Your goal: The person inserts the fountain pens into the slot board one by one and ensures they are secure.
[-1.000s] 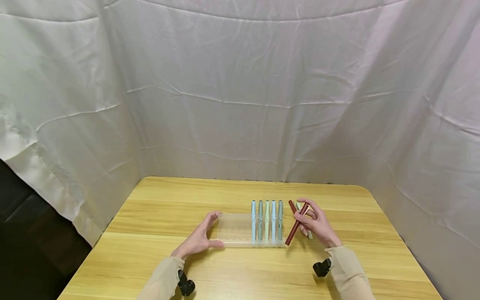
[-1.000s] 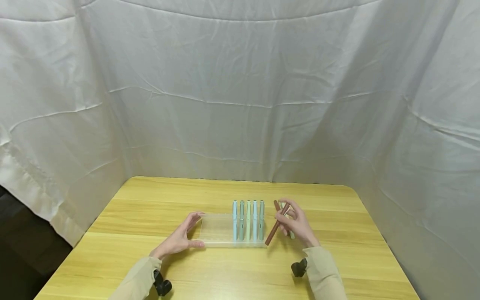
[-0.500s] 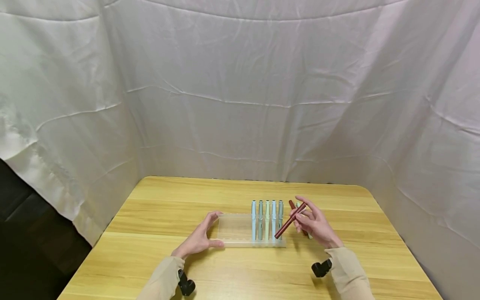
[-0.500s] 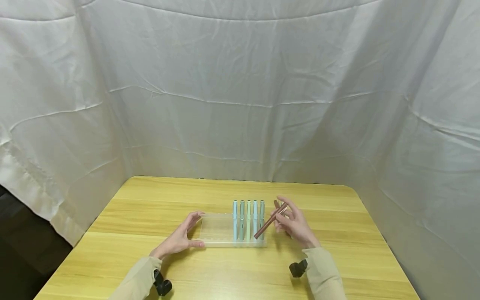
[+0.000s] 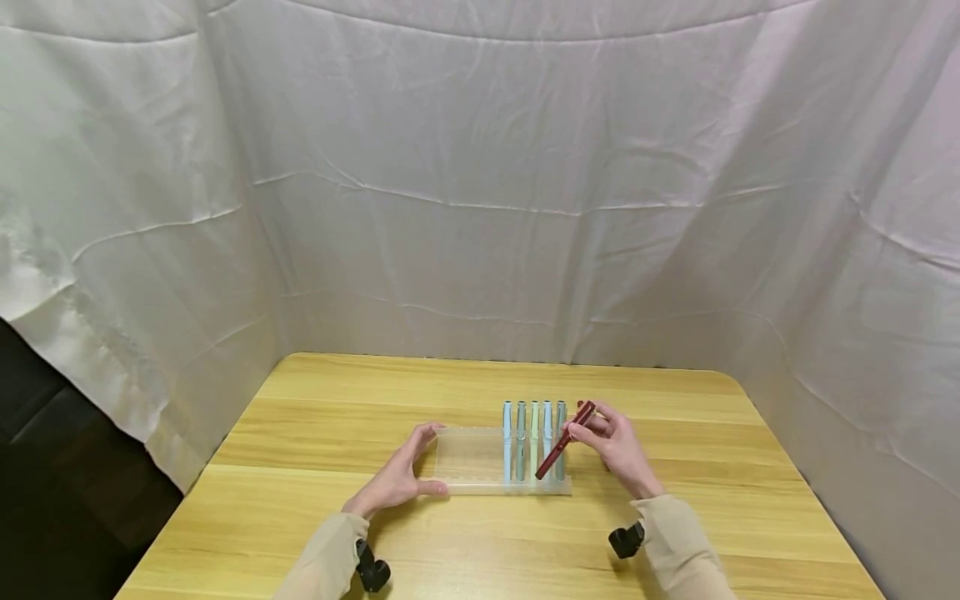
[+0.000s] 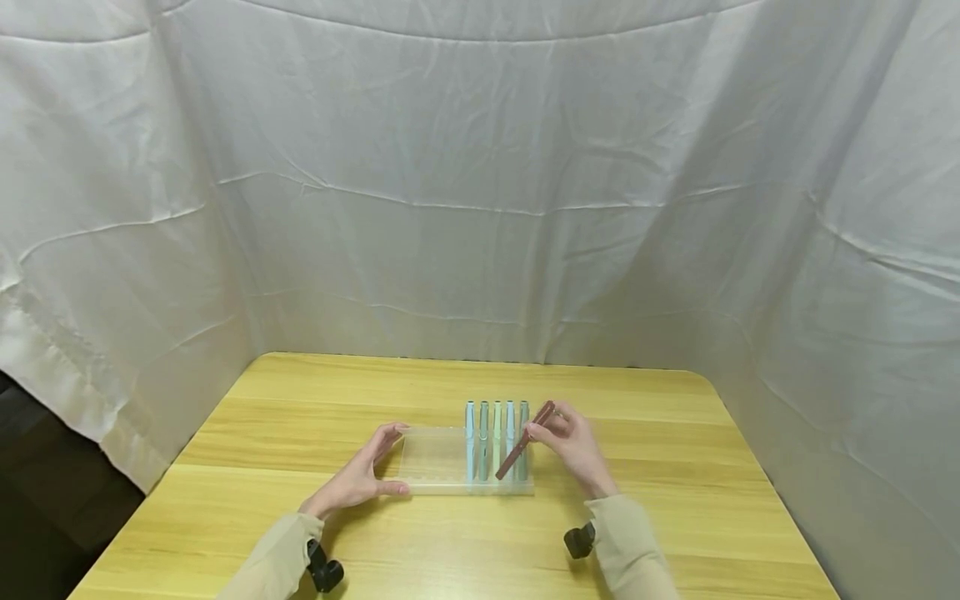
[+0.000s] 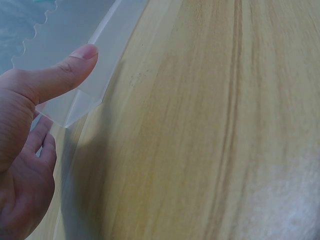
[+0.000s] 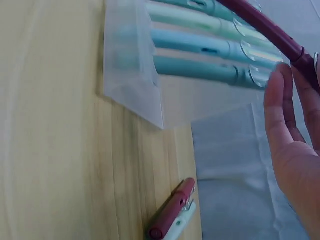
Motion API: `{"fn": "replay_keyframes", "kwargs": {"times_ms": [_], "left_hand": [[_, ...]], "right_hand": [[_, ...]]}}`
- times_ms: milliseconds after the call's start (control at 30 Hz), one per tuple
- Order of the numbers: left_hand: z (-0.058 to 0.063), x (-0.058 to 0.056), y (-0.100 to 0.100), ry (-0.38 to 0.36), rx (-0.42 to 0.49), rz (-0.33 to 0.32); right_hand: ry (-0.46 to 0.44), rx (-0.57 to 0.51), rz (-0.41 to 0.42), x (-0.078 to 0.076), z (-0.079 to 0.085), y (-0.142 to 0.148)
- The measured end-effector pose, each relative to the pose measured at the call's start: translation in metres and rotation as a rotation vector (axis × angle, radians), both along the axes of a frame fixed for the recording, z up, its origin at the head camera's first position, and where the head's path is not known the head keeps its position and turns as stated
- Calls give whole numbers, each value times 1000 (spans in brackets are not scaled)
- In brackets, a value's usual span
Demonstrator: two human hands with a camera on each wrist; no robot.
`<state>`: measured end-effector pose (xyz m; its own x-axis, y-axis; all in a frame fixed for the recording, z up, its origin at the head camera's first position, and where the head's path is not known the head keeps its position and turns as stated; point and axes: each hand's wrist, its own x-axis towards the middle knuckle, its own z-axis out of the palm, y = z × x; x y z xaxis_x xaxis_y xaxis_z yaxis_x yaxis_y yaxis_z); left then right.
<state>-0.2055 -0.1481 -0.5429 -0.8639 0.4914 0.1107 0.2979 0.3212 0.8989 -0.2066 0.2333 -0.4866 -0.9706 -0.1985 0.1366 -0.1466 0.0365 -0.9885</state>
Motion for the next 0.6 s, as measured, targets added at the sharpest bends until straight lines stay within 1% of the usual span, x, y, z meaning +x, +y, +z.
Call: {"fn": "replay_keyframes", "kwargs": {"times_ms": [67,267,433,600], "left_hand": [[0,0,0,2,3,-1],[0,1,0,1,14,-2],[-1,0,1,-2,11,0],[-1,0,0,-4,16,5]], "right_hand": [[-15,-3,-9,1,1,-6],[7,-27,-28,1,1,-20],[17,-21,-49,1,1,-32],[46,2,-66,-1,0,-45]]}}
